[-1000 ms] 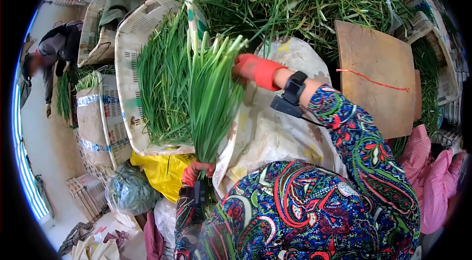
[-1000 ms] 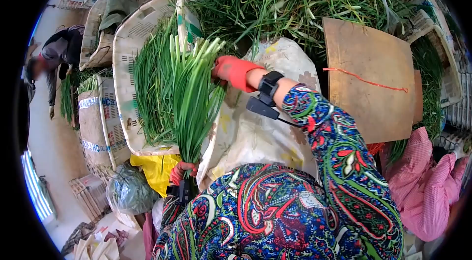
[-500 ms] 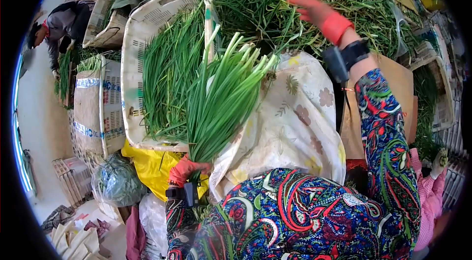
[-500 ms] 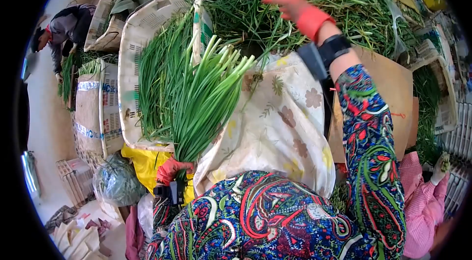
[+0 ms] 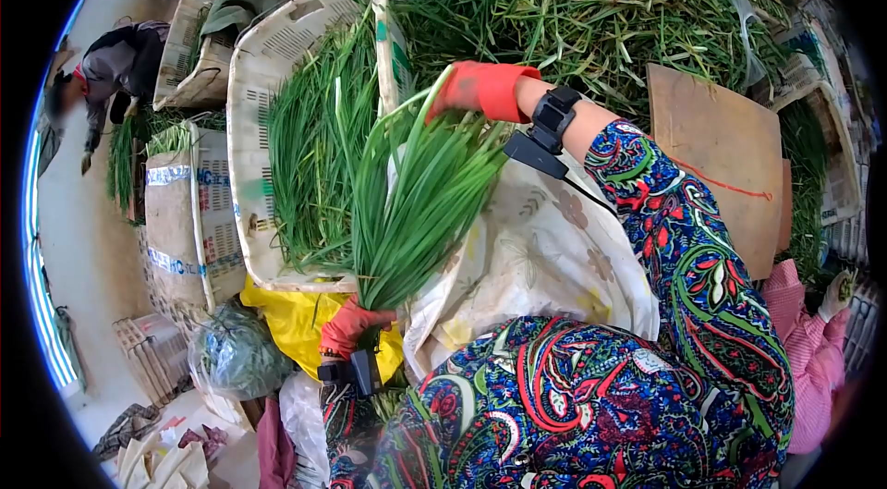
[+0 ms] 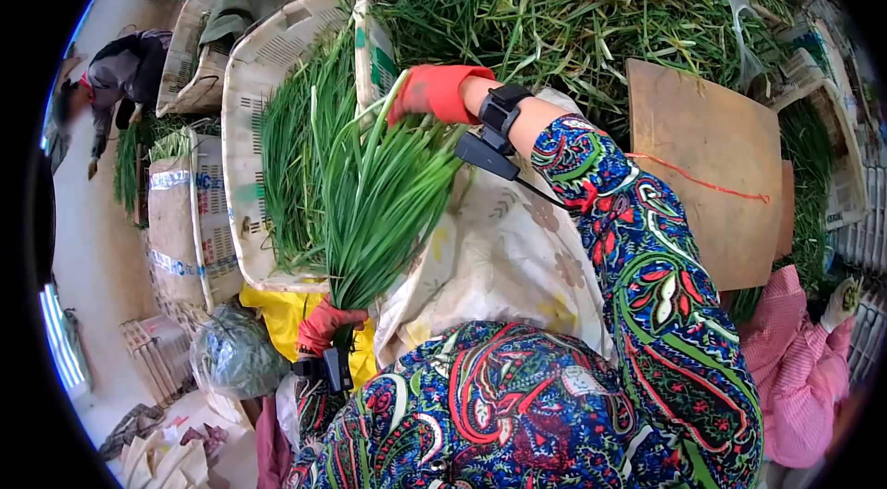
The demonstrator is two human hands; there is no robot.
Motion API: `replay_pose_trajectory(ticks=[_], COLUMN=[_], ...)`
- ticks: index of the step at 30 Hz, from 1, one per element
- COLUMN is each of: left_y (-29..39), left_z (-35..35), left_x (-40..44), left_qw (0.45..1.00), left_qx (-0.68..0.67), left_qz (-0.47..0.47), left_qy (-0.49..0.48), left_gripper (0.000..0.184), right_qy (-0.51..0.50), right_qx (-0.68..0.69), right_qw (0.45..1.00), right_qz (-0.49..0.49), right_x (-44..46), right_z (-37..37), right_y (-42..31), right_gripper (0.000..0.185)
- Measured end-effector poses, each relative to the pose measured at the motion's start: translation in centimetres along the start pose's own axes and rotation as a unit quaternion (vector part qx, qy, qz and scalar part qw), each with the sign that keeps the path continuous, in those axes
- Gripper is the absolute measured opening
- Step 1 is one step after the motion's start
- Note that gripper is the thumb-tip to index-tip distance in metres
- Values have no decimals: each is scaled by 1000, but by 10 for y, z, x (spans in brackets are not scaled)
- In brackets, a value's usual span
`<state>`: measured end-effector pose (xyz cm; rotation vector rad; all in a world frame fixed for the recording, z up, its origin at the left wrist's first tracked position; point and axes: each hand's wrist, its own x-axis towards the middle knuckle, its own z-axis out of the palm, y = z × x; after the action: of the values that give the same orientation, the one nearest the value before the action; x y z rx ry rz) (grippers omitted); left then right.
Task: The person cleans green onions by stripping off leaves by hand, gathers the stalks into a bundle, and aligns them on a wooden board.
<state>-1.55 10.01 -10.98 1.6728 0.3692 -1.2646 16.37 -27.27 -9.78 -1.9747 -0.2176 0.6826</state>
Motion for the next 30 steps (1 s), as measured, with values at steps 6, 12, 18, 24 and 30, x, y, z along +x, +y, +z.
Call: replay_pose_trajectory(ticks=[6, 12, 18, 24, 30], left_y=[22, 15, 8, 5, 9], left_z=[21, 17, 19, 20, 25], left_x=[-3, 12, 5, 13, 3], left_qw=[999, 999, 998, 997, 999], left_qx=[-27, 26, 43, 19, -23], left_qz=[27, 42, 39, 39, 39], left_qy=[-23, -25, -10, -60, 0], left_gripper=[18, 10, 5, 6, 10], right_qy=[175, 330, 403, 67, 40], right_qx=[-108, -37, -141, -335, -209], right_qw=[979, 934, 903, 936, 977], right_qz=[-5, -132, -50, 80, 0], right_x=[10, 15, -58, -45, -15], right_z=[-7, -90, -136, 10, 48], right_y=[5, 23, 1, 24, 65], right_gripper=[18, 22, 44, 74, 38])
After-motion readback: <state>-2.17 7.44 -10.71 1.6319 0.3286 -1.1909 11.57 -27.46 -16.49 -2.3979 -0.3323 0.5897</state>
